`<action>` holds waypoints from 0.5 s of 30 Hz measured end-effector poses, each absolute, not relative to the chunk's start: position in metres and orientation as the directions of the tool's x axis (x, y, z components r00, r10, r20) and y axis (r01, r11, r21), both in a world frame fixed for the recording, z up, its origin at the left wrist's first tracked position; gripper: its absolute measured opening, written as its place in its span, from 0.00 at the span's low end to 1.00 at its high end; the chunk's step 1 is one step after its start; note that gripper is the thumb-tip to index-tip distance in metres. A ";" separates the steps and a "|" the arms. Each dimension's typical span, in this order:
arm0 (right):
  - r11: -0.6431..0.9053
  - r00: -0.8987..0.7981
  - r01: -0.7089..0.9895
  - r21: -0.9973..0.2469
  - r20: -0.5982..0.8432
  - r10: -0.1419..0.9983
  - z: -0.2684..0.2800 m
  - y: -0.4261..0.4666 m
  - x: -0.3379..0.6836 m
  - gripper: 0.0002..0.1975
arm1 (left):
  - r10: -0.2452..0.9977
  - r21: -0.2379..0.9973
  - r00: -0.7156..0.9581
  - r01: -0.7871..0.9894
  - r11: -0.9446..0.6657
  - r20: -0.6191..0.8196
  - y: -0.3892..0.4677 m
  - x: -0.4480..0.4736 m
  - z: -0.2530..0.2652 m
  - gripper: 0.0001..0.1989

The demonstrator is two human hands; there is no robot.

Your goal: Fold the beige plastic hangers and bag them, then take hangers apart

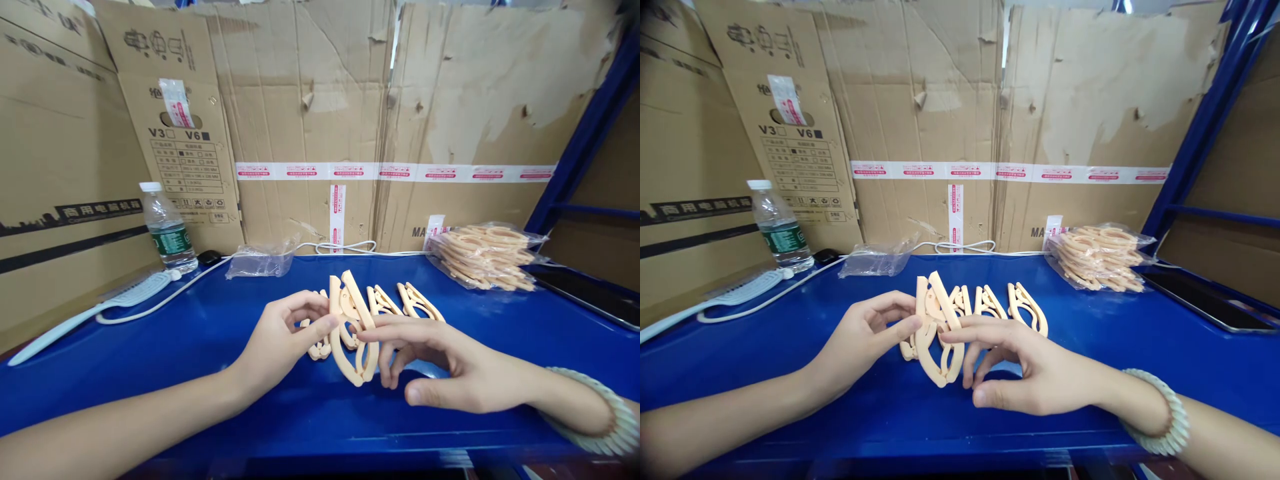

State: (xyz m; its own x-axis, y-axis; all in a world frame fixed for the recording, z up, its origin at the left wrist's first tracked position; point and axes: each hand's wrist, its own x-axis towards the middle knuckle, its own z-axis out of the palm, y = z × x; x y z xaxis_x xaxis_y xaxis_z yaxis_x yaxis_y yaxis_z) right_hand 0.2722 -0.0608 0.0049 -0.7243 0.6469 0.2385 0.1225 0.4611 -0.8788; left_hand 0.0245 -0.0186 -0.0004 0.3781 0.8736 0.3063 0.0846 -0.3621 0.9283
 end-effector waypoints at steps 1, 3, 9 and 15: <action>0.444 -0.714 0.138 -0.886 0.221 0.664 0.007 -0.061 0.273 0.28 | 0.871 0.931 0.387 0.074 -0.357 0.303 -0.018 0.025 -0.001 0.11; 0.418 -0.673 0.182 -0.890 0.197 0.713 0.013 -0.060 0.276 0.26 | 0.868 0.934 0.390 0.053 -0.354 0.307 -0.016 0.025 -0.001 0.13; 0.340 -0.410 0.388 -0.856 0.170 0.896 0.037 -0.041 0.316 0.24 | 0.871 0.904 0.357 0.135 -0.406 0.338 -0.014 0.021 -0.002 0.12; 0.194 -0.088 0.567 -0.801 0.175 0.981 0.025 -0.030 0.384 0.18 | 0.764 0.740 0.500 0.310 -0.597 0.408 -0.016 0.016 -0.001 0.12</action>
